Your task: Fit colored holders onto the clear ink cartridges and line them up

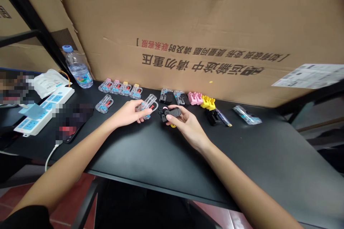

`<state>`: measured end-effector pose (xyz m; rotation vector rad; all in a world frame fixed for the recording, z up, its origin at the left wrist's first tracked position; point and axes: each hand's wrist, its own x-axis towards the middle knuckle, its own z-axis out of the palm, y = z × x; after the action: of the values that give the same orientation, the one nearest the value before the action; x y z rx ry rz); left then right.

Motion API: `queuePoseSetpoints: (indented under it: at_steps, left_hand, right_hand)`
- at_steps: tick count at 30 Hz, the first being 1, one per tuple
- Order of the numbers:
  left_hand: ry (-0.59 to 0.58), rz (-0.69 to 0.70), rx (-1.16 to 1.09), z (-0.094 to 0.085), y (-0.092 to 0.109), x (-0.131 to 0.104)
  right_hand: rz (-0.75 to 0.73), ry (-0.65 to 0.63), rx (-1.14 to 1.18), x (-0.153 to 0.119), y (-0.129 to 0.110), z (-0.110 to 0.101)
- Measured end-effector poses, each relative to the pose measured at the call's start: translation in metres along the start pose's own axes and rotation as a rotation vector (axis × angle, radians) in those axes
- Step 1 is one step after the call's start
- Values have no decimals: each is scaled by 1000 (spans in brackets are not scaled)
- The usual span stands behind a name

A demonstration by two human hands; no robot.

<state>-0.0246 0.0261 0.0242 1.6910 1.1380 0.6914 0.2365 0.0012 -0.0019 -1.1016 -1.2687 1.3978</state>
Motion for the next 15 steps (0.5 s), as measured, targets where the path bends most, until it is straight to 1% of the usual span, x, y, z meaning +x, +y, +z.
queuePoseSetpoints:
  at_steps: [2, 5, 10, 15]
  left_hand:
    - [-43, 48, -174, 9, -1, 1]
    - [-116, 74, -289, 20, -8, 3]
    - [-140, 78, -347, 28, -17, 6]
    - [-94, 108, -315, 36, -21, 5]
  right_hand:
    - [-3, 8, 7, -1, 0, 1]
    - [-19, 14, -20, -2, -2, 2]
    - [-31, -22, -64, -4, -6, 2]
    - [-35, -49, -88, -4, -5, 3]
